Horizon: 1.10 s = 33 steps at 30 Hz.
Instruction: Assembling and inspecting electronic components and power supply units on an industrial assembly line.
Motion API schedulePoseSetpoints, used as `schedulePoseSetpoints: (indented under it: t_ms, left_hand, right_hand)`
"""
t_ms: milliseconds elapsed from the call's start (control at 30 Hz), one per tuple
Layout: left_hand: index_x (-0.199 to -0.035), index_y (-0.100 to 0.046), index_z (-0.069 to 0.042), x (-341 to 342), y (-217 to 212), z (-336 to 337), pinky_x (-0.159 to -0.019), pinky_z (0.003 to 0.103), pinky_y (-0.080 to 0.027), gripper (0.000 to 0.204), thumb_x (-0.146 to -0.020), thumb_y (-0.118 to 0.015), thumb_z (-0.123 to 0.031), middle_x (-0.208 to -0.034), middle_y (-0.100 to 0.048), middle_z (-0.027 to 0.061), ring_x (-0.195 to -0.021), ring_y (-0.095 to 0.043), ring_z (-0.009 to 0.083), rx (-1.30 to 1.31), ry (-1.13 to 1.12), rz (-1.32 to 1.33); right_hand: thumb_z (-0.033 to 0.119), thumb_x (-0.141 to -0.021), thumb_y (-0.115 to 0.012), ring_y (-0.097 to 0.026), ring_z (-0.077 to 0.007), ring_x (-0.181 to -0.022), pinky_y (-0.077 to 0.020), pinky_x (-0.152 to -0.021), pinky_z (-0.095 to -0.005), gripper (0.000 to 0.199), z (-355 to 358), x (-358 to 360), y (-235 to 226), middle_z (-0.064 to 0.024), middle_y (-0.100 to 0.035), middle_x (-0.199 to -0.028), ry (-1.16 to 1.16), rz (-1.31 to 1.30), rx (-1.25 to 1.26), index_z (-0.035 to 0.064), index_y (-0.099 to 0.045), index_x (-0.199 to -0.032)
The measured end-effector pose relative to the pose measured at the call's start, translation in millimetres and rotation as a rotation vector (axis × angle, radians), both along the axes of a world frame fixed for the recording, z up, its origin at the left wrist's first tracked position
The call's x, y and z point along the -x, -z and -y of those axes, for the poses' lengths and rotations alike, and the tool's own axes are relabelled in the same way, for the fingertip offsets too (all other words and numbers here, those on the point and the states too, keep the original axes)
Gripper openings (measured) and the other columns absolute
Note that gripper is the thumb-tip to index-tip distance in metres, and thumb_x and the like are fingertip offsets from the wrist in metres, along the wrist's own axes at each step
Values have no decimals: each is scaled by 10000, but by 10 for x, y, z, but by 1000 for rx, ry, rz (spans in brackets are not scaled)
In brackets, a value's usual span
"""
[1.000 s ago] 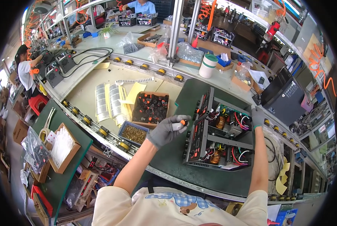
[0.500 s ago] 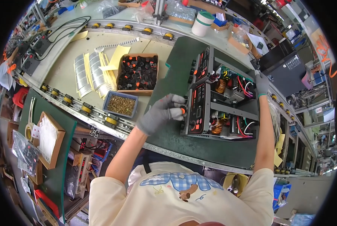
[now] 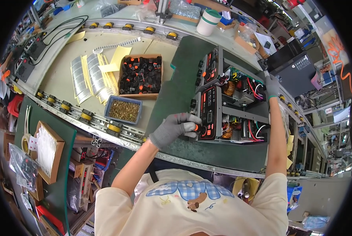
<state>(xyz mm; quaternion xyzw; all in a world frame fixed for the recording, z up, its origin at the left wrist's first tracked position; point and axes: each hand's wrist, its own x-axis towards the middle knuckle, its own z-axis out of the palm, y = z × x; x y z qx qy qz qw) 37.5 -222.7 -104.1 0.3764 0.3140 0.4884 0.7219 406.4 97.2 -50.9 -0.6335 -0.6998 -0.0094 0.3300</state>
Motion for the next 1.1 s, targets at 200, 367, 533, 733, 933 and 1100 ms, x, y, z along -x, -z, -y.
schedulePoseSetpoints:
  t_ms: [200, 367, 533, 733, 933, 1100]
  left_hand:
    - [-1140, -570, 35, -23, -81, 45, -718, 218, -535, 264, -928, -541, -122, -901, -627, 62, -768, -629, 95, 36, -20, -85]
    - [-1126, -585, 35, -34, -76, 21, -707, 221, -531, 259, -914, -567, -114, -878, -626, 50, -752, -630, 97, 18, -45, -79]
    - [-1122, -570, 54, 8, -25, -53, -710, 222, -520, 313, -871, -606, -131, -886, -619, 73, -773, -642, 138, 33, 31, -80]
    - [-1132, -548, 50, -51, 38, -29, -717, 216, -512, 345, -881, -630, -172, -873, -588, 28, -741, -585, 91, 79, 26, 23]
    - [-1121, -548, 60, -143, 21, 75, -715, 213, -502, 345, -884, -627, -178, -853, -588, 26, -765, -566, 79, 15, -113, -31]
    - [-1102, -567, 43, -75, -56, 16, -703, 213, -493, 320, -878, -633, -174, -826, -587, 19, -738, -566, 73, 14, -13, -64]
  right_hand:
    - [289, -814, -521, -579, -437, -824, -441, -704, -453, 334, -27, 23, 22, -271, -602, -851, -3, -10, -28, 3, -644, -934]
    - [276, -796, -513, -582, -436, -828, -443, -709, -462, 327, -69, -80, 54, -273, -601, -857, -7, 16, -68, 11, -644, -935]
    - [261, -790, -509, -583, -435, -830, -444, -714, -464, 319, 53, 71, -5, -270, -604, -853, 25, 8, -50, 10, -641, -937]
    - [298, -817, -528, -588, -429, -833, -449, -696, -436, 331, 61, 66, -49, -265, -608, -856, -18, 10, -52, 14, -646, -940]
    - [326, -821, -536, -588, -429, -829, -448, -702, -439, 352, 63, 56, -34, -267, -606, -849, -2, 11, -32, 11, -645, -935]
    - [318, -811, -515, -601, -418, -843, -453, -732, -444, 354, 49, -5, -36, -254, -623, -869, 9, 55, 7, 18, -660, -931]
